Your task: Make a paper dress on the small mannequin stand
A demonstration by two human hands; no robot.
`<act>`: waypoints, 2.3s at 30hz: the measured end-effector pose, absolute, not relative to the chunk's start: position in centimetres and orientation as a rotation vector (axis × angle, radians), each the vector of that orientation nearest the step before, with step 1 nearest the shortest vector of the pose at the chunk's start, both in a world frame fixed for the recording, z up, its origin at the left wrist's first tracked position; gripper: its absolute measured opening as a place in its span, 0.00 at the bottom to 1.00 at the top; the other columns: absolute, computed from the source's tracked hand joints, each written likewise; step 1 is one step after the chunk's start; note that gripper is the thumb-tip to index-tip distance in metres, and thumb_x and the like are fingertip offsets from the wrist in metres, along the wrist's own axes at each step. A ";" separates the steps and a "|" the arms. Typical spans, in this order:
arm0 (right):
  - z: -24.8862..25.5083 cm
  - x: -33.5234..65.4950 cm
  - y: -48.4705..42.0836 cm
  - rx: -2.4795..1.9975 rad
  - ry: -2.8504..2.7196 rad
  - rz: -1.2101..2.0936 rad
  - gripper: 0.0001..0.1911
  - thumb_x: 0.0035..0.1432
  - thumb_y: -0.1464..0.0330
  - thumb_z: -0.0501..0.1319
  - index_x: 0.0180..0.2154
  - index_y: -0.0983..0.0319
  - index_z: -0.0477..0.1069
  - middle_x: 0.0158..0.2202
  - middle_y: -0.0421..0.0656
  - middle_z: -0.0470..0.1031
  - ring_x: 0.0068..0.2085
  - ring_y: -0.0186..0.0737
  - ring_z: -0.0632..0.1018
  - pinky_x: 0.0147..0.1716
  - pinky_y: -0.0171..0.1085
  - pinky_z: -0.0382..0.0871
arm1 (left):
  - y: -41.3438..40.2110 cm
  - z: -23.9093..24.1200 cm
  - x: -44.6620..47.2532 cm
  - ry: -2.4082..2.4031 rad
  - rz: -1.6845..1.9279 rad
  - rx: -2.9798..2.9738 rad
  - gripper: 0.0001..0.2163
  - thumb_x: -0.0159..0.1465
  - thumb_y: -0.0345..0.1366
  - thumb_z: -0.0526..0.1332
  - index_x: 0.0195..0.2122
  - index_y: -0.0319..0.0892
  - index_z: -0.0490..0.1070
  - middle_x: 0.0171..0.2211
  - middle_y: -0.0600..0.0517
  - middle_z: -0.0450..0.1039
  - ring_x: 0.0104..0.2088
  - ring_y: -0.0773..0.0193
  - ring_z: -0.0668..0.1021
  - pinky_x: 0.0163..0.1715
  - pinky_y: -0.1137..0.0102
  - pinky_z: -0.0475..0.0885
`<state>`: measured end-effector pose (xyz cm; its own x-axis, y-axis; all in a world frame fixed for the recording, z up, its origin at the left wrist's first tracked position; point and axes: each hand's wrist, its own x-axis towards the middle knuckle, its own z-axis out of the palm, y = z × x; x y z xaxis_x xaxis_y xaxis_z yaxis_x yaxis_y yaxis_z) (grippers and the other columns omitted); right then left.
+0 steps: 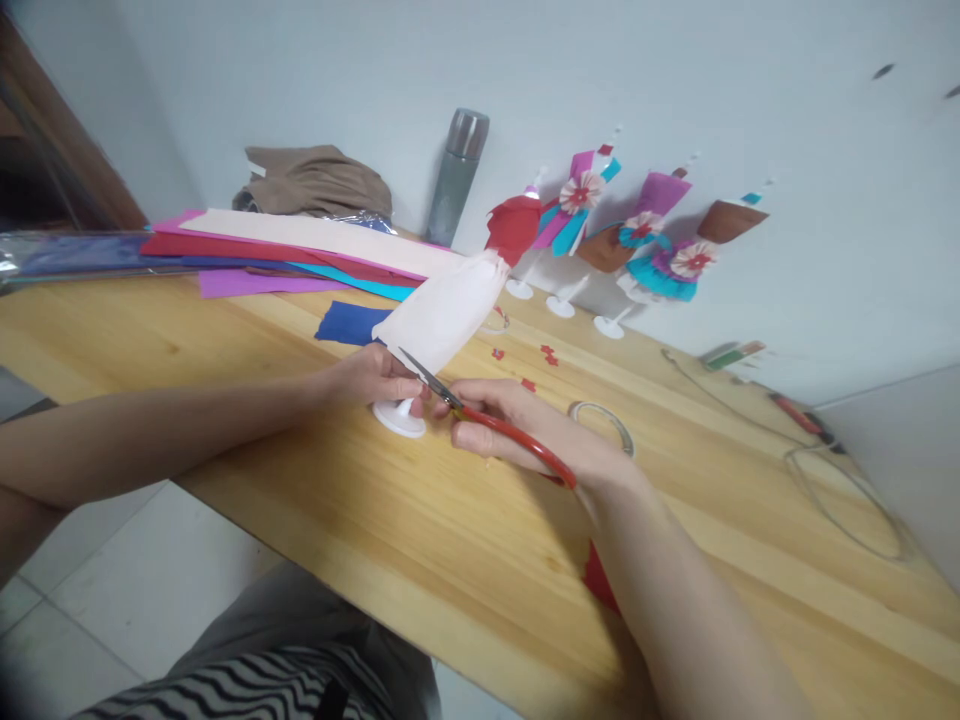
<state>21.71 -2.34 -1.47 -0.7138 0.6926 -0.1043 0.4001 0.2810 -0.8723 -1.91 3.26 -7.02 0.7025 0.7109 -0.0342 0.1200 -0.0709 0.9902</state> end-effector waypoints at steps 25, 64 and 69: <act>-1.2 21.5 -2.1 -1.003 -2.239 1.387 0.29 0.58 0.42 0.60 0.36 0.63 0.69 0.26 0.34 0.54 0.26 0.30 0.54 0.23 0.34 0.48 | 2.6 -6.2 -1.8 0.792 0.586 1.549 0.11 0.61 0.37 0.62 0.27 0.33 0.76 0.25 0.49 0.77 0.23 0.72 0.72 0.24 0.77 0.64; -0.7 21.9 -2.1 -1.007 -2.366 1.335 0.32 0.59 0.40 0.56 0.46 0.62 0.68 0.37 0.44 0.71 0.34 0.37 0.68 0.32 0.37 0.63 | 3.0 -7.1 -1.8 0.806 0.630 1.579 0.10 0.60 0.37 0.64 0.32 0.33 0.76 0.29 0.48 0.79 0.26 0.70 0.73 0.26 0.76 0.64; -1.1 21.7 -2.2 -0.980 -2.323 1.405 0.27 0.63 0.45 0.57 0.47 0.62 0.69 0.38 0.44 0.72 0.33 0.36 0.68 0.32 0.36 0.63 | 3.1 -7.2 -1.6 0.801 0.679 1.545 0.09 0.58 0.36 0.64 0.29 0.33 0.75 0.27 0.49 0.77 0.25 0.70 0.73 0.26 0.75 0.65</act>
<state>21.69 -2.23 -1.07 -0.7408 0.6605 -0.1222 0.4149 0.3069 -0.8566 -1.64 3.10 -7.17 0.5913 0.8062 -0.0210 0.1110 -0.0556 0.9923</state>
